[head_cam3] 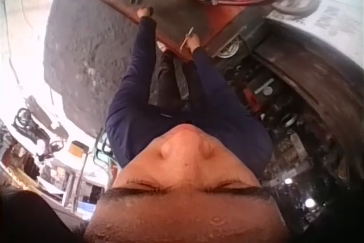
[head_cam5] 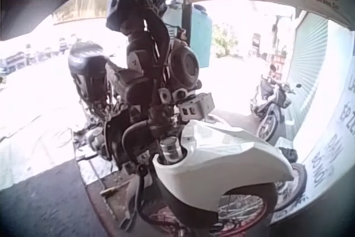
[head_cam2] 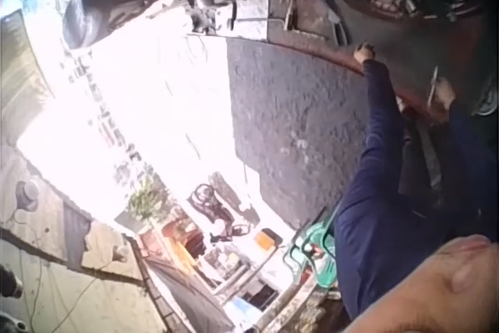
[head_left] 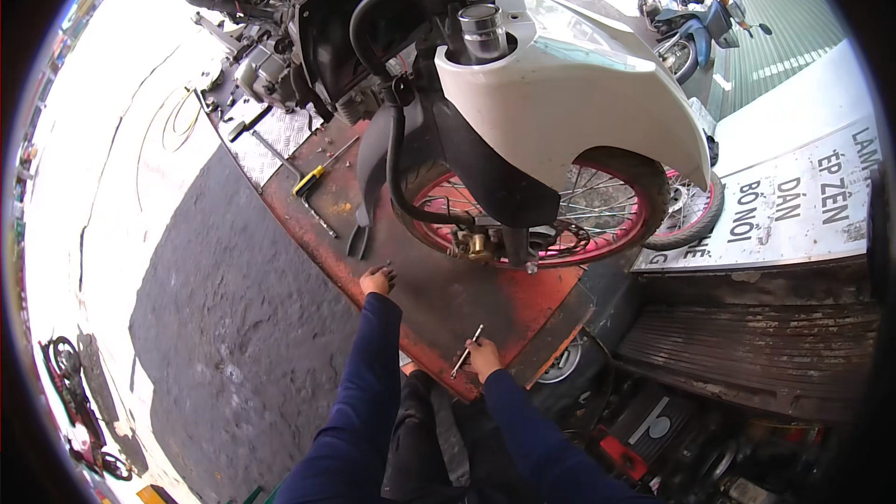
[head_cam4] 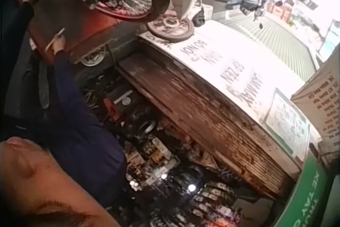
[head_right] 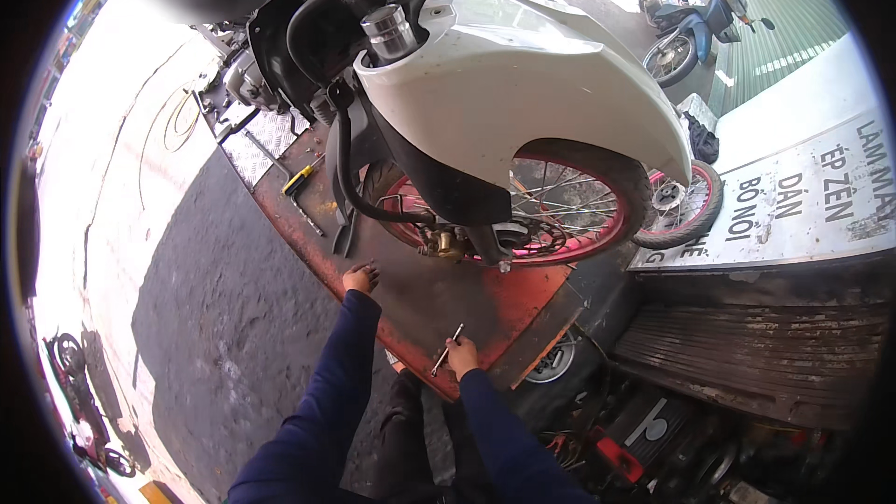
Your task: Using a screwdriver and T-handle wrench to disassemble and reassemble motorcycle fairing components.
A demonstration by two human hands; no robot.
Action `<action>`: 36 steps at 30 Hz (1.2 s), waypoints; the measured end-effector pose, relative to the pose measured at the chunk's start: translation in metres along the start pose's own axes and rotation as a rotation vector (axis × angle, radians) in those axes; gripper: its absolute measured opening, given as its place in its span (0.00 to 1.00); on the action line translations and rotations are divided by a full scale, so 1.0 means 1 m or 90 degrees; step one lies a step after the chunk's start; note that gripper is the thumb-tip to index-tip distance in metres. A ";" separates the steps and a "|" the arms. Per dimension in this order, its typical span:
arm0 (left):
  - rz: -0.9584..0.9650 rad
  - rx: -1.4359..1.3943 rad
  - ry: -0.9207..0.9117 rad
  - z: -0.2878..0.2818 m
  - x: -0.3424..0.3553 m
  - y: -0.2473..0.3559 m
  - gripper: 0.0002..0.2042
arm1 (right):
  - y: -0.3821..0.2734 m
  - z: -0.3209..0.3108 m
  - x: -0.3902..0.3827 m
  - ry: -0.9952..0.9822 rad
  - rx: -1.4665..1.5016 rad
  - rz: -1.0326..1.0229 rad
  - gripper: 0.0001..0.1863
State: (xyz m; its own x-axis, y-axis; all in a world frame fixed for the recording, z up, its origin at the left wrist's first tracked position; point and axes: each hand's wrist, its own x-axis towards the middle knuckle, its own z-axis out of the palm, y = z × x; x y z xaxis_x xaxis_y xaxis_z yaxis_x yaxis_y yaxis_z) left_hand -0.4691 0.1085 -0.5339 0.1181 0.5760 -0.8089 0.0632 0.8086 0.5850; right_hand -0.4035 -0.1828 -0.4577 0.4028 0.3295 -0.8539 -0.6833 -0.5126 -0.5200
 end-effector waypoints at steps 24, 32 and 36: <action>0.101 0.747 -0.097 -0.165 -0.311 -0.096 0.13 | -0.057 -0.110 -0.075 -0.200 0.298 -0.007 0.10; 0.218 0.583 -0.117 -0.028 -0.400 -0.158 0.18 | 0.001 -0.306 -0.201 -0.152 0.345 -0.043 0.11; 0.372 0.719 -0.187 0.074 -0.466 -0.193 0.18 | -0.003 -0.374 -0.246 -0.188 0.415 -0.046 0.16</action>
State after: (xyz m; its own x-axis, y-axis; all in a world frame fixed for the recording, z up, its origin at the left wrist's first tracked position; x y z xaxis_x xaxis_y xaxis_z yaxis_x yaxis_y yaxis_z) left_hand -0.4634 -0.3244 -0.2655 0.6124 0.6424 -0.4607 0.7050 -0.1801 0.6859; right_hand -0.2732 -0.5589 -0.2528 0.3415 0.5926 -0.7295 -0.9231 0.0656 -0.3788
